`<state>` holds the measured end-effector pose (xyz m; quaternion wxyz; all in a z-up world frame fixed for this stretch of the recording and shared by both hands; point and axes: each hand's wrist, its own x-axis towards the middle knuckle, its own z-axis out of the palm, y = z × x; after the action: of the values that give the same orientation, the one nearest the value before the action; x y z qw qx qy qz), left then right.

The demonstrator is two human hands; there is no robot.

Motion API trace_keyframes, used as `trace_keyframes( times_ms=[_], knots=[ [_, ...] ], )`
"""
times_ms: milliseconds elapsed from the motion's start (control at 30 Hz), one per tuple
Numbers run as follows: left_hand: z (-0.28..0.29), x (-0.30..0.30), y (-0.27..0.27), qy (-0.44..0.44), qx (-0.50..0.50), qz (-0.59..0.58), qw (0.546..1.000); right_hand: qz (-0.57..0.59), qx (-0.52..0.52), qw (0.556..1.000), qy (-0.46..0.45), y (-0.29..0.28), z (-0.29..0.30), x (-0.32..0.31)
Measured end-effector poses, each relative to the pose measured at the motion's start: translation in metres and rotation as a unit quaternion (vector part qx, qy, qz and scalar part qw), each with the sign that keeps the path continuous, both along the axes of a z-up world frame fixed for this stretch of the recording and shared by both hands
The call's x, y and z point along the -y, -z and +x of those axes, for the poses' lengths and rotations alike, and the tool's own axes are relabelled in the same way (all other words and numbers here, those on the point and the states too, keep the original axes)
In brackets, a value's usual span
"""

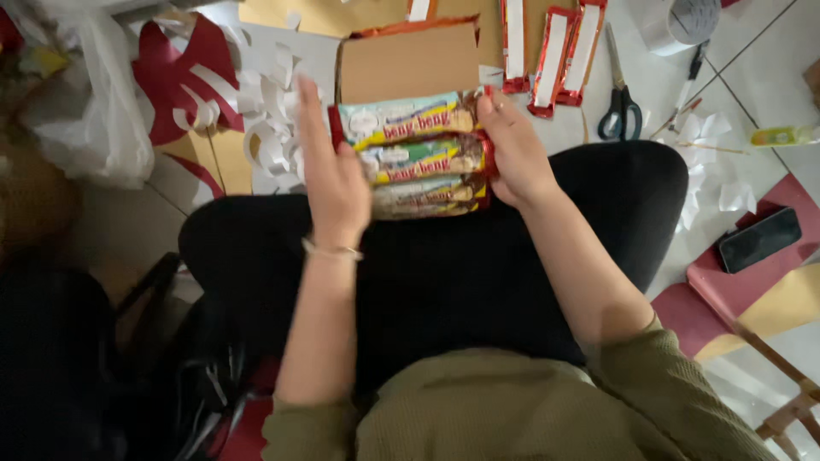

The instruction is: The person constructs a snack arrangement by gluing chocolate bars onto a cardboard base and assembling them into a cylindrical gift.

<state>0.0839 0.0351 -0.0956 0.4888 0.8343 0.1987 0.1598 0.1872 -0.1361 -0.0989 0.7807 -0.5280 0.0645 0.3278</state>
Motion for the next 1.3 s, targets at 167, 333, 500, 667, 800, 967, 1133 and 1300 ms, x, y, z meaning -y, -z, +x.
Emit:
trace_keyframes(
  times_ms=[167,333,500,667,800,967,1133,1300],
  knots=[
    [0.021,0.042,0.009,0.067,0.055,0.329,0.94,-0.089,0.096,0.991,-0.015,0.001,-0.007,0.001],
    [0.024,0.047,0.008,0.075,0.118,0.447,0.884,-0.235,0.152,0.96,-0.027,-0.021,0.057,0.001],
    [0.029,0.042,-0.01,0.119,0.076,0.48,0.866,-0.483,0.317,0.811,-0.096,0.047,0.173,-0.035],
    [0.04,0.046,-0.007,0.1,0.105,0.474,0.868,-0.548,0.211,0.766,-0.262,0.079,0.209,-0.11],
    [0.052,0.042,-0.015,0.101,0.104,0.472,0.869,-0.575,0.169,0.733,-0.322,0.092,0.22,-0.122],
    [0.059,0.042,-0.014,0.1,0.093,0.485,0.864,-0.404,0.215,0.879,-0.131,0.083,0.248,-0.065],
    [0.055,0.047,-0.01,0.121,0.09,0.476,0.866,0.017,-0.01,0.997,-0.069,0.017,0.22,0.015],
    [0.041,0.054,-0.001,0.157,0.022,0.477,0.864,0.134,0.016,0.99,-0.039,-0.058,0.12,0.058]
  ],
)
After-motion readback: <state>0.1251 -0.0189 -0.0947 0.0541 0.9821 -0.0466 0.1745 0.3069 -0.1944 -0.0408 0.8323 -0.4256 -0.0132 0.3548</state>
